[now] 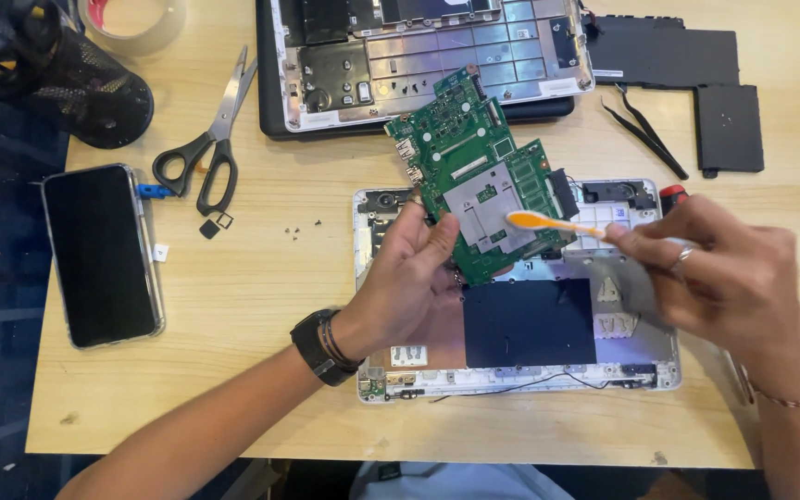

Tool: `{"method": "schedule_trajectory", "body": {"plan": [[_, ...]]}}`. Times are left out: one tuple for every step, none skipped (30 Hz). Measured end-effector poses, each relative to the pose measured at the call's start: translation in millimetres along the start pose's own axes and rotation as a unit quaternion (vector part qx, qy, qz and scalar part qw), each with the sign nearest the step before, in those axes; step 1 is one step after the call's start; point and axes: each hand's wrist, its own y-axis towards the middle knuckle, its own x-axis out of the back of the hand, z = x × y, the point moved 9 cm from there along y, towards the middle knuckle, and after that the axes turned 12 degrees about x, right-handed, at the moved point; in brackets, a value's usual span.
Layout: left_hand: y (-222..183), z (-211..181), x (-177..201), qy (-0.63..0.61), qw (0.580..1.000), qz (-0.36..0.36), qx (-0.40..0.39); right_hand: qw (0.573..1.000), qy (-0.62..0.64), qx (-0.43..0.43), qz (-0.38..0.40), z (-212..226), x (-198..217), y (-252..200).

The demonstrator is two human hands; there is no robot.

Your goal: The person is disassembling a laptop, removing the motherboard, and cleaning it with a toothbrush.

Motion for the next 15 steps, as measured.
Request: {"method": "schedule_trajectory", "body": {"plan": [[-0.9,2.4,0.2,-0.001,1.0,0.0,0.0,1.0,0.0,0.0,0.001,0.7,-4.3,-3.2],[-0.3,1.3,0.1,-0.02,1.0,0.005,-0.009,0.999,-0.006,0.022,0.034,5.3,-14.2,-6.5],[0.4,0.2,-0.2,-0.038,0.999,0.01,-0.017,0.997,-0.012,0.044,0.067,9.5,-24.0,-10.4],[2.4,1.0,-0.9,-0.034,0.999,0.01,-0.014,0.997,-0.013,0.04,0.064,8.0,-15.0,-7.3],[2.4,-3.1,-3.4,-0.048,0.998,0.032,-0.039,0.999,-0.022,0.013,0.031,3.1,-1.0,-4.2],[-0.2,-5.6,-3.9,-0.068,0.994,0.049,-0.067,1.0,-0.027,-0.008,0.002,-1.9,11.8,0.1],[-1.9,-6.0,-2.3,-0.07,0.994,0.045,-0.068,1.0,-0.023,-0.006,0.002,-2.8,6.4,-4.7],[-1.0,-3.6,-2.0,-0.061,0.996,0.038,-0.049,0.999,-0.043,0.018,0.006,-0.4,2.6,-8.9],[0.5,-1.4,-2.4,-0.052,0.998,0.031,-0.03,0.997,-0.064,0.042,0.01,1.2,-0.7,-13.6],[1.9,0.0,-3.2,-0.049,0.998,0.037,-0.028,0.997,-0.069,0.038,0.01,0.2,0.2,-13.8],[2.4,-2.8,-2.4,-0.043,0.997,0.033,-0.05,0.996,-0.071,0.048,0.024,1.2,-1.8,-13.8],[0.3,-5.2,1.3,-0.039,0.996,0.026,-0.073,0.995,-0.068,0.059,0.037,3.0,-6.3,-12.7],[1.8,-6.1,-0.9,-0.037,0.996,0.028,-0.072,0.995,-0.069,0.057,0.036,3.4,-2.3,-16.2],[1.0,-6.9,-2.5,-0.032,0.996,0.032,-0.072,0.997,-0.068,0.032,0.03,-2.2,1.8,-17.3],[-0.3,-8.1,-4.0,-0.027,0.996,0.036,-0.072,0.997,-0.067,0.006,0.023,-7.3,5.9,-18.3]]}}
